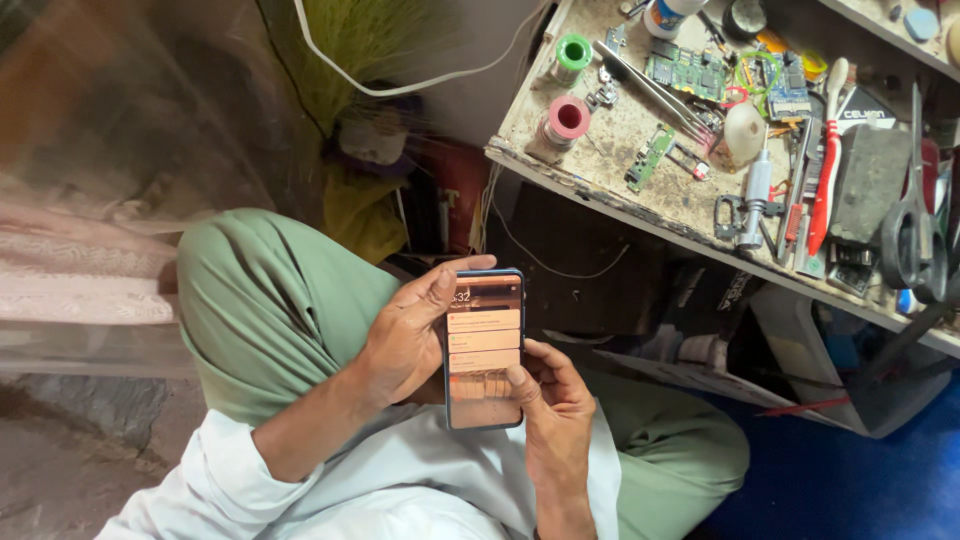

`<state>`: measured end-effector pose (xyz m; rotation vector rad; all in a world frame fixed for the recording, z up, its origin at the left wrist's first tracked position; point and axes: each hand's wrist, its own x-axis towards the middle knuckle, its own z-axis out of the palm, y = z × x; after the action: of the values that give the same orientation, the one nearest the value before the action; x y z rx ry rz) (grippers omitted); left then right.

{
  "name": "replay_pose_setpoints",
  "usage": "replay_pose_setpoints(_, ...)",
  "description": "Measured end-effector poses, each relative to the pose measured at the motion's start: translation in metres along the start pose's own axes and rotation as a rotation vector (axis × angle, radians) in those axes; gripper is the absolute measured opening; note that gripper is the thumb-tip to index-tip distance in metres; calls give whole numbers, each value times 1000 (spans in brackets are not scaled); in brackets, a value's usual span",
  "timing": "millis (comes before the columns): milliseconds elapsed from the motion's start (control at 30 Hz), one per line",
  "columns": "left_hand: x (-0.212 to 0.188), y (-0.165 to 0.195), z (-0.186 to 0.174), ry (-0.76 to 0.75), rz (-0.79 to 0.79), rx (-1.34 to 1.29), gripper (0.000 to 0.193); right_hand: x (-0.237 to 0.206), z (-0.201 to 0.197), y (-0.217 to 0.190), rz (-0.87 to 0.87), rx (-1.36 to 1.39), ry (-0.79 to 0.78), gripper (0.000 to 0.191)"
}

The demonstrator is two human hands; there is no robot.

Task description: The person sits on the floor and uses a screwdriver to remove screws from the back of a disassembled smartphone. They then attach a blue back cover to the device, press the edges to secure it, and test the screen by unlocking the phone and navigating the interface.

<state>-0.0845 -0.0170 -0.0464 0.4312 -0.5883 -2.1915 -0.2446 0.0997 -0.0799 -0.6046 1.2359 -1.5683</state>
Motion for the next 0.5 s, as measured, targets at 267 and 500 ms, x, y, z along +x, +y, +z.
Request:
replay_pose_setpoints(267,7,-15,34,22,-52,38,49,-6,-25,-9,62,126,-63,38)
replay_pose_setpoints(500,38,-12,109,-96,736,1280,30,-32,-102,-24,26,240,-38,33)
